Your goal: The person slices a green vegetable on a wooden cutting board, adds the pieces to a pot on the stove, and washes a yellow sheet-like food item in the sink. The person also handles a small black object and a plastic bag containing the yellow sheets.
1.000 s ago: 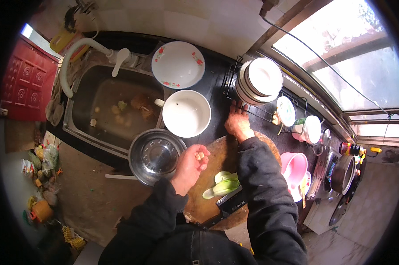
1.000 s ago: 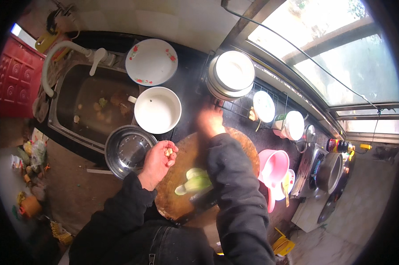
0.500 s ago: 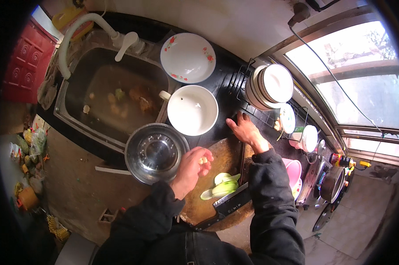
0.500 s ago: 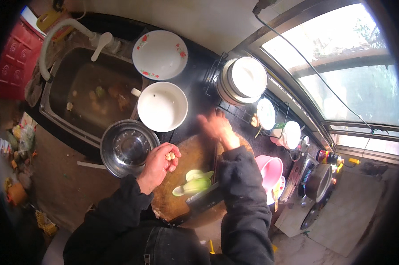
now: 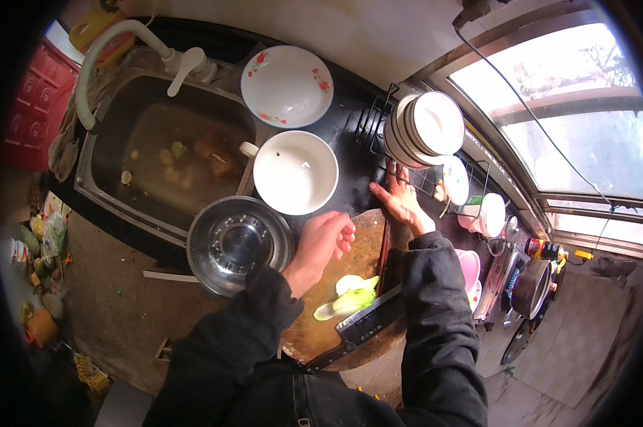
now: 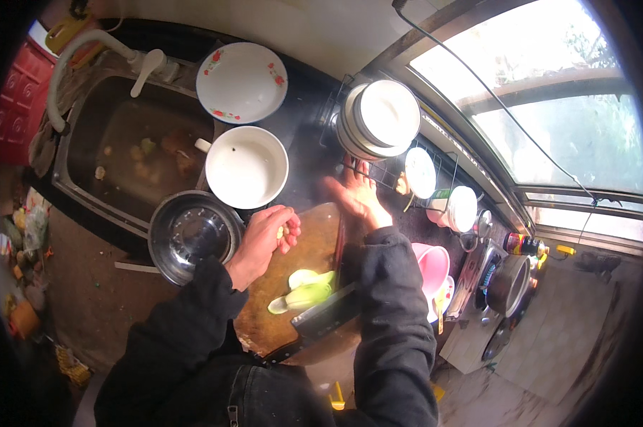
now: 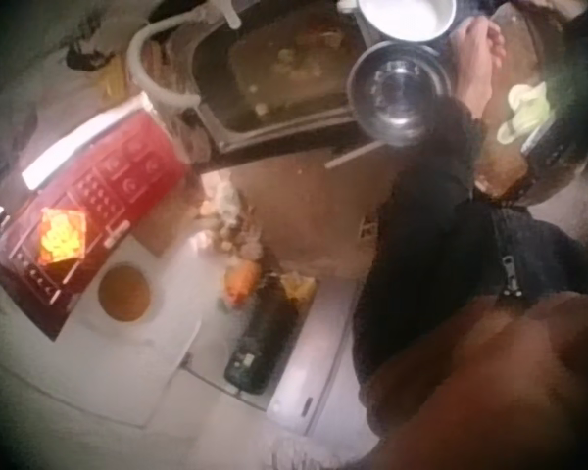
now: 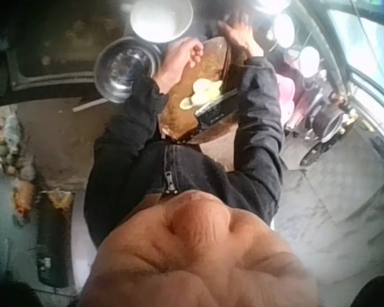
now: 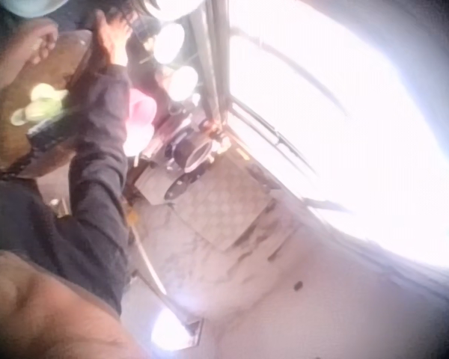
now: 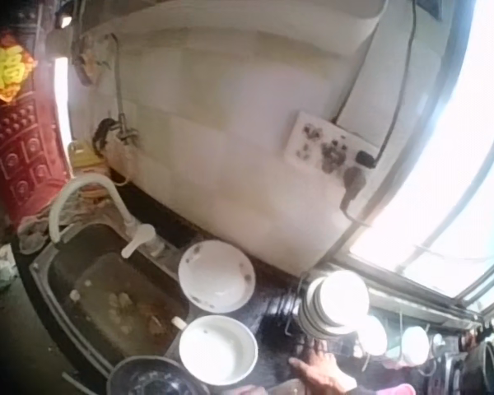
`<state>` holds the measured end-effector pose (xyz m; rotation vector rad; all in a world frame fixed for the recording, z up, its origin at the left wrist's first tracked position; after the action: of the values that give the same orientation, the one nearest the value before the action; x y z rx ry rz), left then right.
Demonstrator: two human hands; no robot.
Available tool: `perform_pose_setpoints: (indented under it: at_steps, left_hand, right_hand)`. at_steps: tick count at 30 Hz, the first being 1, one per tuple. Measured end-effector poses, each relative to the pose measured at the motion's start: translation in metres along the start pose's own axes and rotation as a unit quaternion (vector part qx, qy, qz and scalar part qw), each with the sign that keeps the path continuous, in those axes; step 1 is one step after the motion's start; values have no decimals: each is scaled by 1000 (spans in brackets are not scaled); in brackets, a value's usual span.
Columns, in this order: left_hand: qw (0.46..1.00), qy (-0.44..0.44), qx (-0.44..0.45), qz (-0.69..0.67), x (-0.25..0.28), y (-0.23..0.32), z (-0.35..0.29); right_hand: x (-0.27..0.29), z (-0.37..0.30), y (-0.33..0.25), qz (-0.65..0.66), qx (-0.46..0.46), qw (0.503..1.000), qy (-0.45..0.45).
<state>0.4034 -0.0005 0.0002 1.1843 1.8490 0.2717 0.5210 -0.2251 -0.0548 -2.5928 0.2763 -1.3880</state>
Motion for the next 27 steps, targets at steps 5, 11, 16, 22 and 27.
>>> perform_pose_setpoints:
  at_steps: [5,11,16,22,27]
  left_hand:
    - [1000,-10,1,18,-17,-10,17]
    - [1000,13,8,19,-18,-19,21]
    - [998,37,-1,-45,-13,-16,31]
    - [976,74,-7,-205,-25,-22,29]
    - [971,97,56,-212,-14,-28,12]
  right_hand:
    - [2,22,-9,14,29,997,77]
    - [1,14,-1,18,99,995,14]
    - [34,-33,-3,163,91,982,-14]
    - [52,-115,-75,209,323,918,-100]
    - [48,-60,-106,224,187,951,98]
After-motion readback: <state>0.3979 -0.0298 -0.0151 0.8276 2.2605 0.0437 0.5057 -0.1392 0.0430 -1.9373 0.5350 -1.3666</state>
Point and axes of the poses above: each hand's wrist, its own z-axis towards the middle knuckle, its own x-axis out of the back of the hand, y = z × x, the point moved 4 cm from there along z, towards the middle knuckle, and after that the axes turned 3 degrees about -x, right-handed, at the moved point
